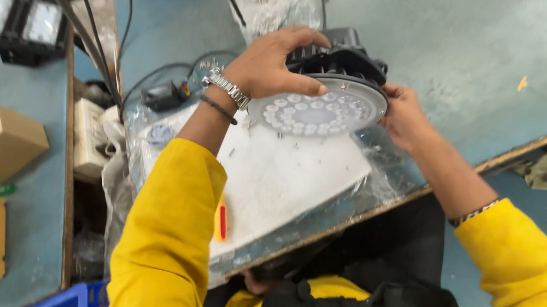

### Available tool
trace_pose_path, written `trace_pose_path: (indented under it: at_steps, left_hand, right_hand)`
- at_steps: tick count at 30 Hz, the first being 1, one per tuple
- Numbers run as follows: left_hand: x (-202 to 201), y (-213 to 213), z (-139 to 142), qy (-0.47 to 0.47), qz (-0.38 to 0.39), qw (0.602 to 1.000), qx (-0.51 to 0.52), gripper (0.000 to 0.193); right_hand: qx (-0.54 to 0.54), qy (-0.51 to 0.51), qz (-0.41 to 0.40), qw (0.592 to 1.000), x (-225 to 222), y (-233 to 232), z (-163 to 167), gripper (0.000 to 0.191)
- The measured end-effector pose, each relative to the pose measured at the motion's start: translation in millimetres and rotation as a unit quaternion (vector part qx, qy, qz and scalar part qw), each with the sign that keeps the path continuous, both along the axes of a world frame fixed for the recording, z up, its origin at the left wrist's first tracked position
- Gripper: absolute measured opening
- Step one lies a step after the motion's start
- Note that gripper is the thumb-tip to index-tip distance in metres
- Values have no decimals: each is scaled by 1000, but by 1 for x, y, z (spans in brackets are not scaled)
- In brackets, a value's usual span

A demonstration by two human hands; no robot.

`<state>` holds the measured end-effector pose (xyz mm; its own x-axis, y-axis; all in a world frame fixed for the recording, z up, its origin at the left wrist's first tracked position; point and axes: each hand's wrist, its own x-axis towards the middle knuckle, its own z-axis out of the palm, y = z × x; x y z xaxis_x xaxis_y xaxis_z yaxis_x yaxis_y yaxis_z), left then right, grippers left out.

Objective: The person assembles an LED floodlight at a workbench. They align the driver unit with the housing, route the green and black wires through the cable gland, seat the driver into the base, and use an electric screwdriver to drive screws securing the components together.

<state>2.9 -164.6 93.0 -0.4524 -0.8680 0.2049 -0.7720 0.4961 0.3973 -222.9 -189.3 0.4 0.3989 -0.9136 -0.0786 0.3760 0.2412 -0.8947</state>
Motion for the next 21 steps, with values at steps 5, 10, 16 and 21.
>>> trace_pose_path:
  at_steps: [5, 10, 16, 21]
  left_hand:
    - [5, -34, 8, 91, -10, 991, 98, 73]
    - [9, -57, -7, 85, 10, 988, 125, 72]
    - [24, -57, -18, 98, 9, 982, 159, 77]
    - [54, -43, -29, 107, -47, 984, 131, 73]
  right_hand:
    - [10, -89, 1, 996, 11, -3, -10, 20]
    - [52, -108, -4, 993, 12, -10, -35, 14]
    - [55, -130, 23, 990, 13, -15, -48, 20]
    - [53, -130, 38, 989, 13, -17, -63, 29]
